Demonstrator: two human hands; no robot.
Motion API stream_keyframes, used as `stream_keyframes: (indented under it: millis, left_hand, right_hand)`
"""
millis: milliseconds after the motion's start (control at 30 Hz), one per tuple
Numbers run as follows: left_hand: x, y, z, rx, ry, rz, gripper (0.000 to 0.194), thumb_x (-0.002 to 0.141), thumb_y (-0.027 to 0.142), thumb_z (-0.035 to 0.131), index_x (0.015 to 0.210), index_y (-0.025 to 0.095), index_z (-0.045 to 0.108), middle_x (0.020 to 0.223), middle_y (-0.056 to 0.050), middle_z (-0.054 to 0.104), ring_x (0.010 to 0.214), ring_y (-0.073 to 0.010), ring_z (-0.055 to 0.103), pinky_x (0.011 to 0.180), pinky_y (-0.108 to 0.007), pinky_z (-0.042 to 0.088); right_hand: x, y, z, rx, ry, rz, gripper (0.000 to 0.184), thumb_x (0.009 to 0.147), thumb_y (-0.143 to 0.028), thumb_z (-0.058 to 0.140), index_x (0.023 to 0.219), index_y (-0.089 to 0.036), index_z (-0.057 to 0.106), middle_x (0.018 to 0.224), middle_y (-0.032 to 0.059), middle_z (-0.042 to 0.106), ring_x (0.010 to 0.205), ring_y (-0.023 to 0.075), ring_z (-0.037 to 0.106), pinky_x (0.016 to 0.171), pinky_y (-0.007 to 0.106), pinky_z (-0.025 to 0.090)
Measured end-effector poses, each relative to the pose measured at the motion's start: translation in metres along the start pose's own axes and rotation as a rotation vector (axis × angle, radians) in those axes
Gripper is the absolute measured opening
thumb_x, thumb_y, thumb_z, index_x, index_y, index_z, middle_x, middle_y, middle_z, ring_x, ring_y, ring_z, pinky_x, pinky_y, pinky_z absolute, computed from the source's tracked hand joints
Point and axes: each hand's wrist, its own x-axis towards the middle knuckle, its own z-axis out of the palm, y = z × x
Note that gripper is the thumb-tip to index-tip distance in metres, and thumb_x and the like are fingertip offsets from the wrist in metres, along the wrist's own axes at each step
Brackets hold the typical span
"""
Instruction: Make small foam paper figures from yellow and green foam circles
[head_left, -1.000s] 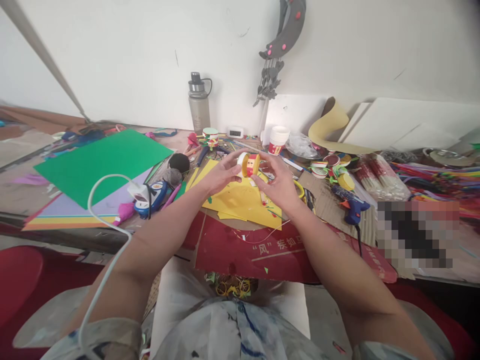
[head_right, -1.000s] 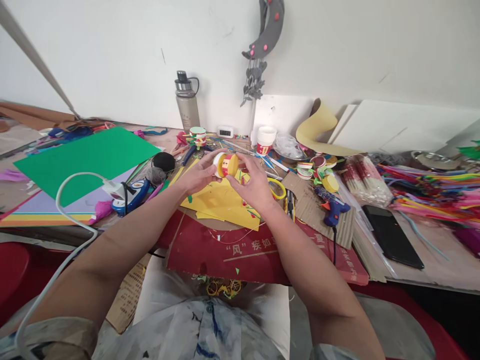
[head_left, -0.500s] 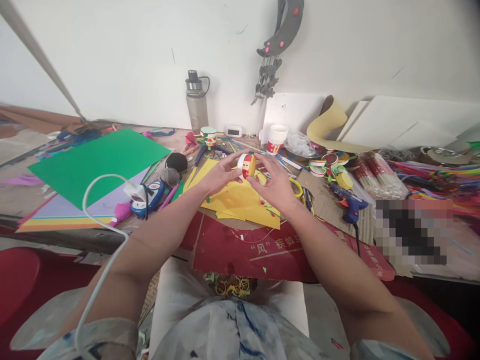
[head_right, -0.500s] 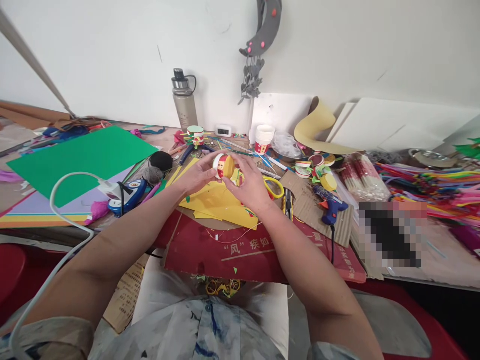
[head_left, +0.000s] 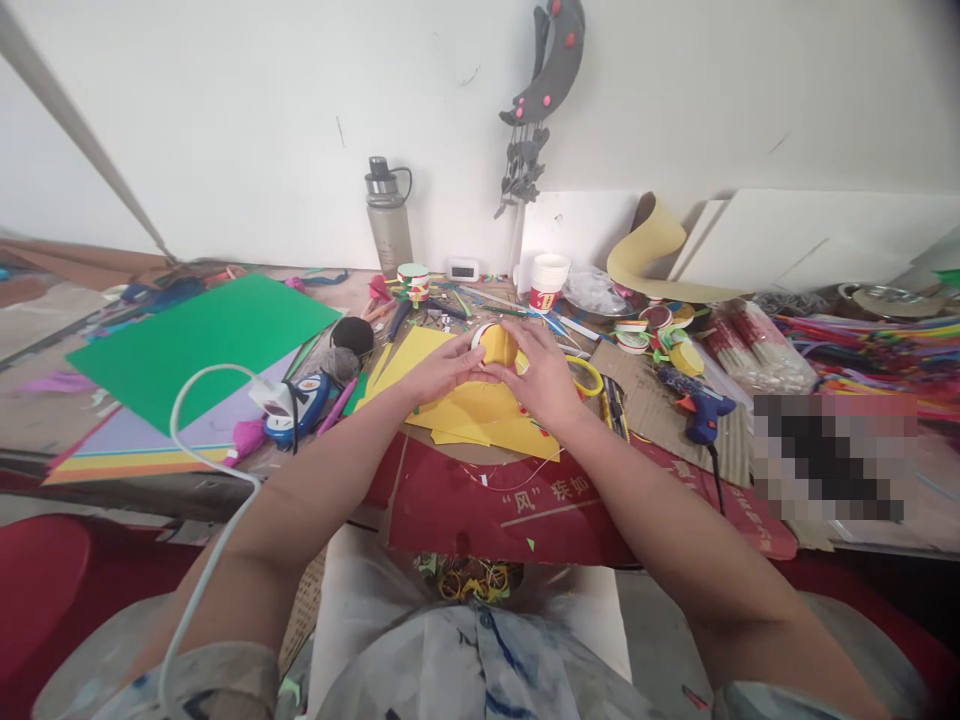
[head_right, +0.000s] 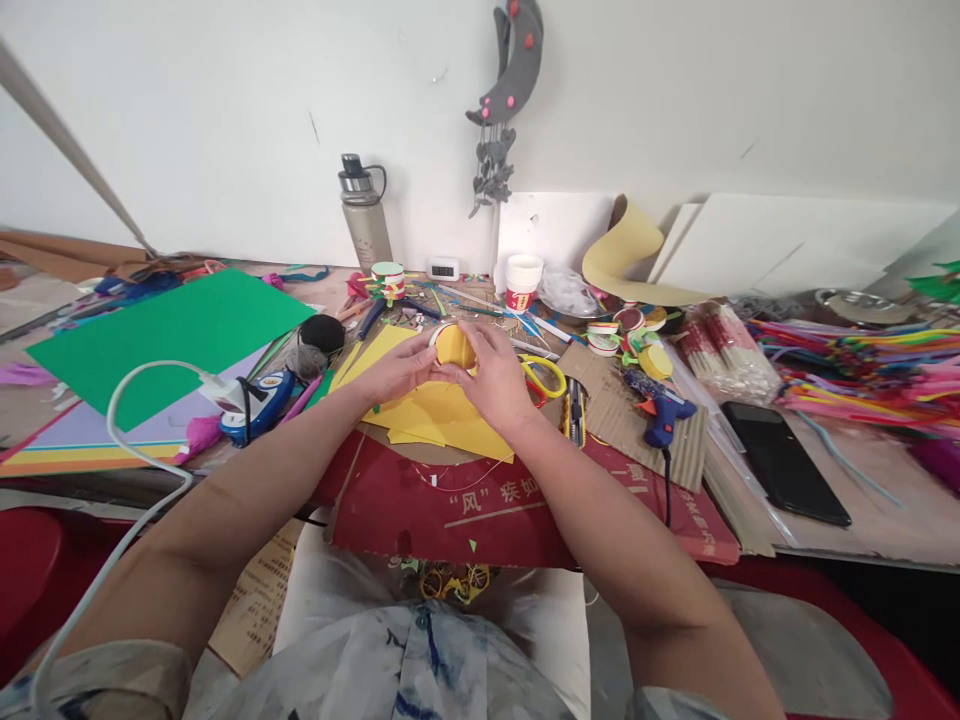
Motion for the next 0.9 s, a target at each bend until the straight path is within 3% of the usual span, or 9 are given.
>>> stream_keyframes:
  millis: [67,167,333,467,600,700,900]
  left_hand:
    - [0.001,-0.002,0.002,-0.015,0.027,-0.005,0.074,0.078,0.05,0.099,0.143,0.027,0.073,0.127,-0.012,0.081,0.107,-0.0271,0.081,0.103,-0.046,0.063]
    - [0.002,0.0,0.004,-0.083,0.131,0.022,0.06,0.076,0.036,0.098,0.129,0.022,0.075,0.125,-0.011,0.082,0.113,-0.0294,0.08,0.103,-0.047,0.064]
    - [0.001,0.011,0.003,-0.238,0.275,0.049,0.046,0.071,0.022,0.083,0.116,0.02,0.072,0.109,-0.006,0.084,0.119,-0.0304,0.079,0.112,-0.054,0.061]
    - [0.0,0.017,0.005,-0.264,0.281,0.077,0.05,0.07,0.023,0.078,0.119,0.021,0.07,0.103,-0.005,0.083,0.122,-0.032,0.078,0.109,-0.052,0.062]
    - [-0.001,0.015,0.006,-0.174,0.299,0.128,0.049,0.071,0.026,0.089,0.117,0.023,0.073,0.107,-0.003,0.081,0.106,-0.0222,0.078,0.095,-0.039,0.065]
    - [0.001,0.01,0.006,-0.095,0.297,0.128,0.05,0.068,0.03,0.099,0.111,0.022,0.076,0.107,-0.002,0.08,0.095,-0.0156,0.074,0.084,-0.03,0.063]
    - [0.006,0.003,0.005,0.021,0.285,0.175,0.051,0.058,0.029,0.105,0.103,0.023,0.082,0.102,-0.001,0.082,0.089,-0.0146,0.071,0.077,-0.027,0.059]
  right_hand:
    - [-0.001,0.001,0.003,0.018,0.01,0.002,0.06,0.095,-0.041,0.083,0.151,-0.027,0.066,0.145,0.0175,0.07,0.142,0.0393,0.061,0.124,0.066,0.049]
    - [0.0,0.002,0.003,0.127,0.056,0.031,0.059,0.096,-0.047,0.081,0.15,-0.029,0.065,0.145,0.0164,0.069,0.133,0.036,0.066,0.114,0.062,0.058]
    - [0.002,0.002,0.001,0.266,0.126,0.158,0.046,0.098,-0.052,0.074,0.138,-0.03,0.068,0.132,0.0125,0.07,0.107,0.0284,0.071,0.093,0.053,0.066]
    - [0.0,-0.006,0.002,0.311,0.102,0.109,0.041,0.101,-0.055,0.068,0.131,-0.027,0.068,0.128,0.0123,0.071,0.105,0.0269,0.07,0.091,0.049,0.064]
    - [-0.001,-0.012,0.0,0.285,0.106,0.079,0.038,0.103,-0.057,0.065,0.128,-0.028,0.068,0.126,0.0114,0.072,0.103,0.0262,0.069,0.09,0.048,0.063]
    - [0.0,-0.011,0.0,0.264,0.114,0.096,0.036,0.101,-0.056,0.068,0.122,-0.028,0.069,0.123,0.011,0.072,0.1,0.0253,0.068,0.087,0.046,0.063]
    - [0.004,-0.004,0.003,0.305,0.131,0.194,0.027,0.097,-0.052,0.07,0.103,-0.026,0.069,0.103,0.007,0.072,0.088,0.023,0.066,0.082,0.042,0.06]
